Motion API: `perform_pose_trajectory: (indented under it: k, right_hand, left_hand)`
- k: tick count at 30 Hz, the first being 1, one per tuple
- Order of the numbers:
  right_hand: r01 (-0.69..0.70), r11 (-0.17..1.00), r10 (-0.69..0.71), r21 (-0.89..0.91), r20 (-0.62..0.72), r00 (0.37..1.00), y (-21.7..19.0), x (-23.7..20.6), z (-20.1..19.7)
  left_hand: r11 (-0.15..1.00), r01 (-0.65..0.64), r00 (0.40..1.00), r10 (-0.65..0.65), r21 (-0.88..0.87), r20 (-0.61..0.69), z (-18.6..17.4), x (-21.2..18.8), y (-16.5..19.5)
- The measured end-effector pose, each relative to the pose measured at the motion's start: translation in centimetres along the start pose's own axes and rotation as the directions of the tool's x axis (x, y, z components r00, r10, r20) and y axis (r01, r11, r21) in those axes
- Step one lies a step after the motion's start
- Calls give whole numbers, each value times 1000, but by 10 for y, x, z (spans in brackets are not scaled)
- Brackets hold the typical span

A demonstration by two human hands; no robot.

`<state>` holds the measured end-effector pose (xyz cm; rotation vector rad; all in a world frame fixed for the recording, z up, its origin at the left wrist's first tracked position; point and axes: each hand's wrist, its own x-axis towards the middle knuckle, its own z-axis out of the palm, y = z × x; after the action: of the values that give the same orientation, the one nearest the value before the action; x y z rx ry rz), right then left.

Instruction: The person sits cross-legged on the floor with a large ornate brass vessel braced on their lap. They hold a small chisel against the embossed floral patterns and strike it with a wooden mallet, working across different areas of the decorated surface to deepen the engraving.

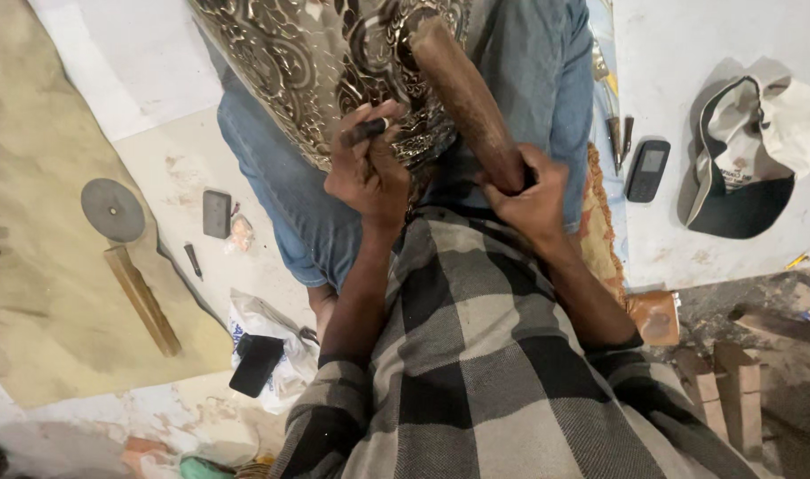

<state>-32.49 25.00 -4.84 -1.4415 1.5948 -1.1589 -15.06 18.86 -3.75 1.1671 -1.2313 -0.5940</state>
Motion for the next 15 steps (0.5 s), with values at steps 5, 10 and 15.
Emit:
perform_pose_trajectory:
  k: [5, 10, 15]
  right_hand:
    - [-74, 994, 83, -80, 107, 991, 8, 14, -16]
    - [161, 978, -132, -132, 203, 970, 0, 33, -47]
    - [410, 887, -350, -211, 272, 897, -17, 55, -62]
  left_hand:
    - [973, -132, 991, 134, 190, 5, 9, -1, -6]
    - [885, -163, 985, 175, 437, 14, 5, -6, -16]
    - [795, -235, 962, 272, 559, 18, 3, -6, -21]
